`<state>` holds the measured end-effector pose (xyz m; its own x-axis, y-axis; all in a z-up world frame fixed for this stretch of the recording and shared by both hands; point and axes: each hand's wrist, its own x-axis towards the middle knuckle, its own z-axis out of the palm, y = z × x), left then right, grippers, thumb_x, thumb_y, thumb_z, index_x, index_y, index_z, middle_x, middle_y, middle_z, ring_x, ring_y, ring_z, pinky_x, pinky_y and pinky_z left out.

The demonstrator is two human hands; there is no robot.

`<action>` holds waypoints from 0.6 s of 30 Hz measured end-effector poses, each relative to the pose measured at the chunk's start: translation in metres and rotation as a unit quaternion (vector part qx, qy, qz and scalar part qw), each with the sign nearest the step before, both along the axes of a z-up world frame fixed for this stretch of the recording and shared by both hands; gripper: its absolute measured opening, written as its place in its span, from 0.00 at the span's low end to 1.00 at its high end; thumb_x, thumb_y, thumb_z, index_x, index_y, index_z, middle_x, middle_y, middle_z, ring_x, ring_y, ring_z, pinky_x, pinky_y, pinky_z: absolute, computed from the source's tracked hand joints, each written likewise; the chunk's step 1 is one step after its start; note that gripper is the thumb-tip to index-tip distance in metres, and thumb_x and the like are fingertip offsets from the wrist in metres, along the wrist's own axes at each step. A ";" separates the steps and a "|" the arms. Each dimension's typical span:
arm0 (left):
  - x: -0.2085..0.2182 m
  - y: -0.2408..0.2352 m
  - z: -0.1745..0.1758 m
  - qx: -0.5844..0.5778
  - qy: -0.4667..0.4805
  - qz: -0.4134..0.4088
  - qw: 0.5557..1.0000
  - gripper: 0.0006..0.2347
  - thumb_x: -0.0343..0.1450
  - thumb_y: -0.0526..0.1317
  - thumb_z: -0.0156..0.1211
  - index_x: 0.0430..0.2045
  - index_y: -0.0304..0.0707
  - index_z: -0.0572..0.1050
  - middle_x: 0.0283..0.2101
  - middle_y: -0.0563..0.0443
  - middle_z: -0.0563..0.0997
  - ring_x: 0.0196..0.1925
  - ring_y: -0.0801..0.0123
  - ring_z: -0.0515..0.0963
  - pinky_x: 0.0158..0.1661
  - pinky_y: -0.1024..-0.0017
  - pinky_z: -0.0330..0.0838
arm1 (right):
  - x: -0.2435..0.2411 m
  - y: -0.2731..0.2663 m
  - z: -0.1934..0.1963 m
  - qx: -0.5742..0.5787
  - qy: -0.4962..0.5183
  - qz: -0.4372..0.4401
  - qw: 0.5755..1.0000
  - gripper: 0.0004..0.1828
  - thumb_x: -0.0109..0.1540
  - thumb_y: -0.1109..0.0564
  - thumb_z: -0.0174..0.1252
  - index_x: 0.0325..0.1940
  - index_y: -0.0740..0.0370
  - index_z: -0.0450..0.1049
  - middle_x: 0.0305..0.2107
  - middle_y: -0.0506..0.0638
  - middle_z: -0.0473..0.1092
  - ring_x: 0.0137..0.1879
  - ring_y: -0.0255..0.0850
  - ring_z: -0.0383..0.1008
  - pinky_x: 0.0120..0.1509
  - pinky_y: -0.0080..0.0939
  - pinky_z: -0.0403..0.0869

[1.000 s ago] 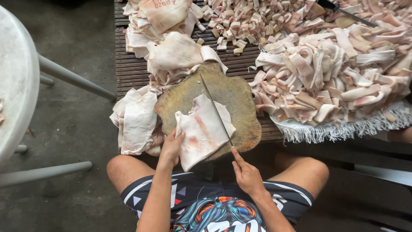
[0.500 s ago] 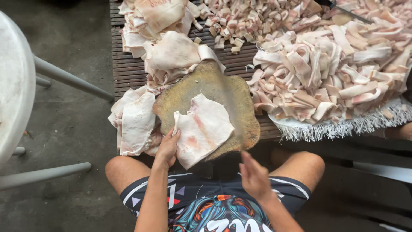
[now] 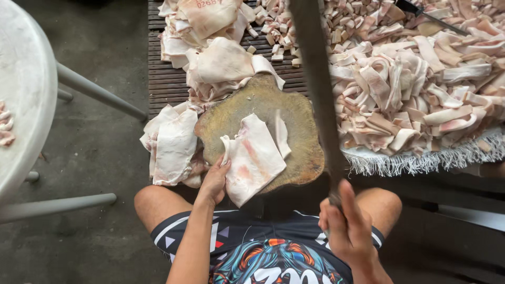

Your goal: The person chops several slabs of pork skin into small strips and squares using a large knife on a wooden cutting block.

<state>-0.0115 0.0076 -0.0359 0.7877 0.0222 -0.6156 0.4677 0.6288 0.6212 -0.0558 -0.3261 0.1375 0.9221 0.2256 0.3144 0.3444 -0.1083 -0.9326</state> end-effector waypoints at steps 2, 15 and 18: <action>0.002 -0.001 0.002 -0.008 0.001 0.012 1.000 0.21 0.75 0.36 0.48 0.67 0.41 0.64 0.58 0.47 0.78 0.56 0.65 0.79 0.55 0.67 0.74 | -0.009 0.004 -0.008 0.101 -0.108 0.026 0.989 0.34 0.74 0.57 0.48 0.83 0.38 0.49 0.31 0.44 0.73 0.32 0.30 0.71 0.36 0.33 0.75; 0.006 0.004 -0.010 -0.012 -0.063 0.058 0.996 0.19 0.77 0.36 0.49 0.65 0.37 0.66 0.58 0.49 0.79 0.58 0.68 0.79 0.57 0.69 0.74 | 0.029 0.033 -0.111 -0.248 0.200 -0.028 0.948 0.33 0.67 0.55 0.54 0.76 0.36 0.58 0.14 0.57 0.67 0.21 0.44 0.67 0.34 0.43 0.74; -0.006 0.000 -0.007 -0.034 -0.069 0.046 0.996 0.19 0.77 0.37 0.49 0.65 0.36 0.66 0.56 0.45 0.78 0.55 0.63 0.78 0.54 0.66 0.74 | 0.028 0.022 -0.071 -0.221 0.215 -0.072 0.949 0.33 0.68 0.56 0.54 0.77 0.38 0.58 0.14 0.54 0.65 0.20 0.36 0.62 0.28 0.40 0.71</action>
